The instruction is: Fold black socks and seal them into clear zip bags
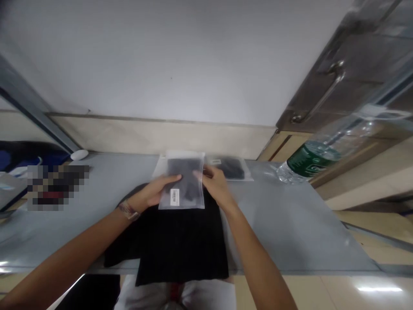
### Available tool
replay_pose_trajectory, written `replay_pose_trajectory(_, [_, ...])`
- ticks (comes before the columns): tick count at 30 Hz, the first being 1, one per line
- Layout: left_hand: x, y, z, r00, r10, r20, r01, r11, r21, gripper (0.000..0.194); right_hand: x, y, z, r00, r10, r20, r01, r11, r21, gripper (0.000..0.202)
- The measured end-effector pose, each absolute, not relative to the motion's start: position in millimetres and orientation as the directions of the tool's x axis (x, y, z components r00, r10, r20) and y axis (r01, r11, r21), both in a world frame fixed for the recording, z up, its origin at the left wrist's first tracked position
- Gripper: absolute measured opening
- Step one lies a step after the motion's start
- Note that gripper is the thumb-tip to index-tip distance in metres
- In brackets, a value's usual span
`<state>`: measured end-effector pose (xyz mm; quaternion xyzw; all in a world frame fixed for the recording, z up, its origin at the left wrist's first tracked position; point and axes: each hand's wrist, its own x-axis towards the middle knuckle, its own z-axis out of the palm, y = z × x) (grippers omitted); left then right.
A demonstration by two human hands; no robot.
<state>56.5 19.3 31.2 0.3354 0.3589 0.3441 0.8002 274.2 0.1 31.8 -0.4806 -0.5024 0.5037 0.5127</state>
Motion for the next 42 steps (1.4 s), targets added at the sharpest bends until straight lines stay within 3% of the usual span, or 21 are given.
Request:
replay_pose_trajectory(6, [56.2, 19.2, 28.1, 0.506, 0.771, -0.387, -0.301, 0.578, 0.759, 0.029, 262.8, -1.9, 27.7, -0.016, 0.999, 0.04, 0.051, 0.041, -0.998, 0.034])
replay_pose_trajectory(12, [57.7, 21.2, 28.3, 0.449, 0.8, -0.398, -0.385, 0.575, 0.722, 0.023, 271.8, -0.9, 31.8, 0.215, 0.93, 0.299, 0.27, 0.238, -0.933, 0.036])
replay_pose_trajectory(14, [57.4, 22.1, 29.8, 0.412, 0.823, -0.391, -0.429, 0.554, 0.714, 0.02, 276.3, 0.3, 30.4, 0.263, 0.923, 0.28, 0.173, 0.24, -0.955, 0.045])
replay_pose_trajectory(17, [56.7, 22.3, 30.5, 0.394, 0.845, -0.361, -0.46, 0.521, 0.719, 0.022, 276.3, 1.1, 26.8, 0.118, 0.988, 0.103, -0.03, 0.107, -0.994, 0.054])
replay_pose_trajectory(21, [56.5, 23.6, 26.4, 0.377, 0.87, -0.318, -0.46, 0.474, 0.751, 0.028, 271.8, -0.2, 26.7, -0.01, 0.999, -0.037, -0.039, -0.037, -0.999, 0.052])
replay_pose_trajectory(25, [53.3, 31.8, 20.4, 0.252, 0.937, -0.241, -0.51, 0.34, 0.79, 0.032, 276.7, -0.8, 31.9, 0.025, 1.0, -0.005, -0.08, -0.003, -0.997, 0.033])
replay_pose_trajectory(29, [40.7, 45.4, 21.8, 0.195, 0.974, -0.118, -0.462, 0.198, 0.864, 0.031, 288.8, 1.4, 38.5, 0.014, 0.996, 0.088, -0.047, 0.089, -0.995, 0.03])
replay_pose_trajectory(33, [24.5, 52.4, 35.9, 0.245, 0.967, 0.066, -0.227, -0.009, 0.974, 0.028, 299.4, 1.4, 51.6, -0.093, 0.985, 0.148, 0.061, 0.154, -0.986, 0.031])
replay_pose_trajectory(36, [20.3, 47.9, 50.7, 0.308, 0.93, 0.199, -0.033, -0.199, 0.979, 0.023, 303.1, -6.3, 72.6, -0.186, 0.962, 0.201, 0.225, 0.241, -0.944, 0.028])
replay_pose_trajectory(42, [34.7, 32.8, 58.6, 0.199, 0.912, 0.36, -0.003, -0.366, 0.93, 0.025, 292.6, -26.9, 116.0, -0.245, 0.926, 0.286, 0.633, 0.376, -0.676, 0.012])
